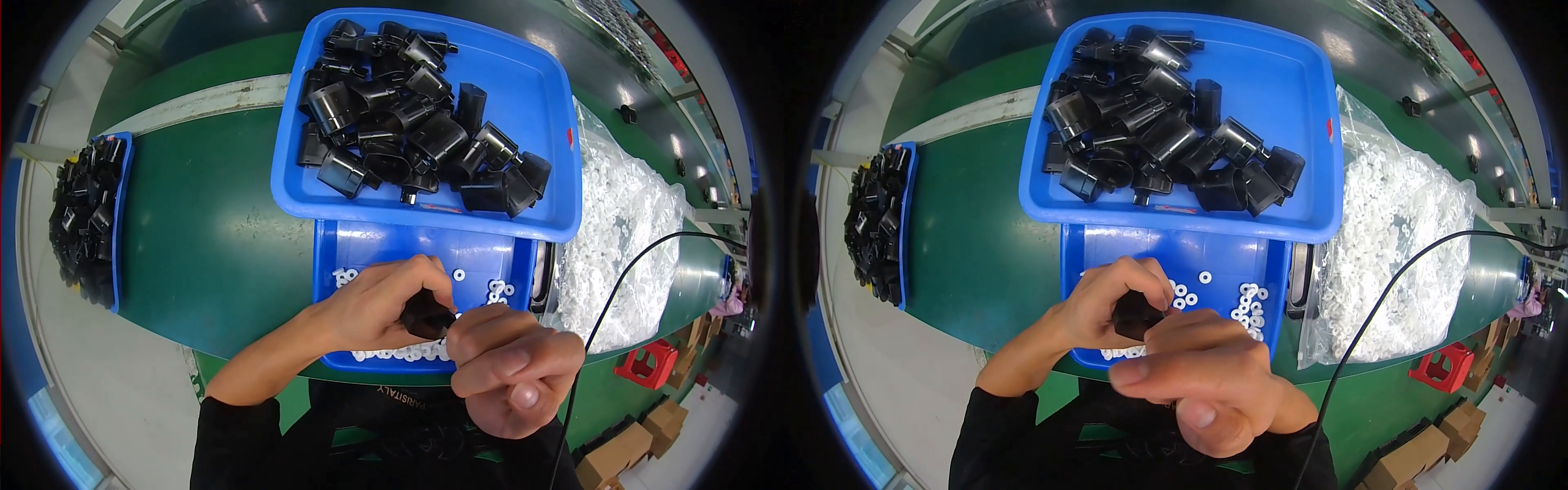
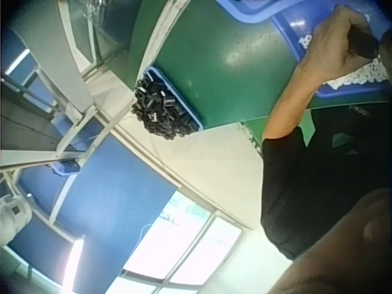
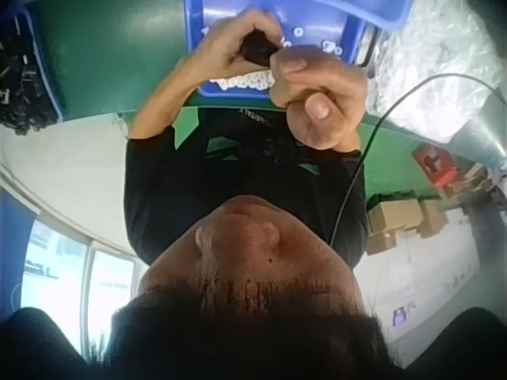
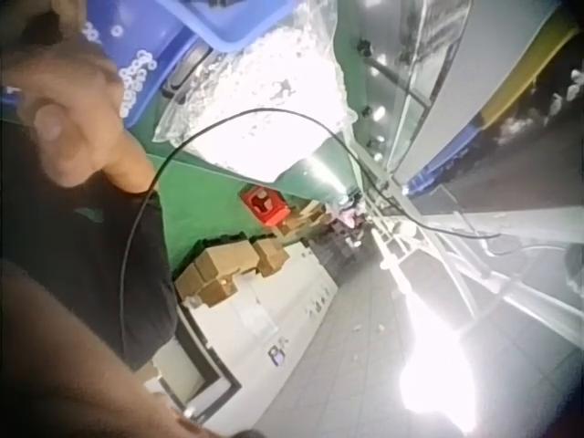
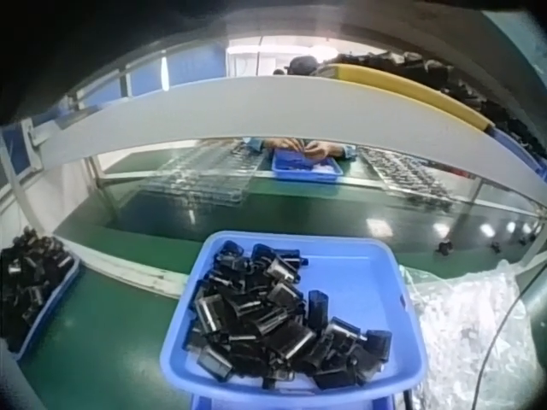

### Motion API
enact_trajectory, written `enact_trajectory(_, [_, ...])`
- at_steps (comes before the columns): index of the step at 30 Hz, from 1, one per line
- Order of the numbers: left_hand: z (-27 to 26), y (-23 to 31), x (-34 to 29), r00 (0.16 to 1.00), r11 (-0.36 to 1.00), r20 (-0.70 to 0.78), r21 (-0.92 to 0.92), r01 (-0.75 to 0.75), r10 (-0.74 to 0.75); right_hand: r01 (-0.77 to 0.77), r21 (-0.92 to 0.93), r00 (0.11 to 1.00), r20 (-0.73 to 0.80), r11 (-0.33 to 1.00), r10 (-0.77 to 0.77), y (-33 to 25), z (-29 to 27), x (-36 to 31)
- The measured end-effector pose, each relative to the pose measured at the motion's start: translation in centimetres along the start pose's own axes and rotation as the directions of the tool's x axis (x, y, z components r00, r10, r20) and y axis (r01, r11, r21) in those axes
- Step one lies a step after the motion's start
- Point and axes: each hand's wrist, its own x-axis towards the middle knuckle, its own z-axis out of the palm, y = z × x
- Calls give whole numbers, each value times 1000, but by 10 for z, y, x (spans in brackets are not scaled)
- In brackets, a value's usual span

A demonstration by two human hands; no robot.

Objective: The person assembles small black plastic housings by inserting a white gasket into each housing by hand, then securing it with an electric screwdriver.

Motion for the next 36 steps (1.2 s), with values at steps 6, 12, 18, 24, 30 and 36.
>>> enact_trajectory(6, [-1,2,-1,1000,1000,-2,9,12,-12,-74,69,997,-29,995,76,-2,0,-1])
enact_trajectory(12, [-2,6,-1,999,996,23,80,40,-42,20,-13,992,128,1000,-18,15,-7,2])
enact_trajectory(18, [-4,5,-2,996,993,-14,73,90,-90,-31,29,999,11,999,31,9,-4,1])
enact_trajectory(24, [-4,1,-1,997,996,-23,34,79,-78,45,-5,999,-31,999,-45,-8,2,5])
enact_trajectory(30, [-3,1,-2,997,997,-8,-2,76,-76,-36,26,997,-61,999,38,1,3,0])
enact_trajectory(36, [-2,1,-3,999,999,-3,12,48,-48,-85,42,995,-41,995,87,1,1,-2])
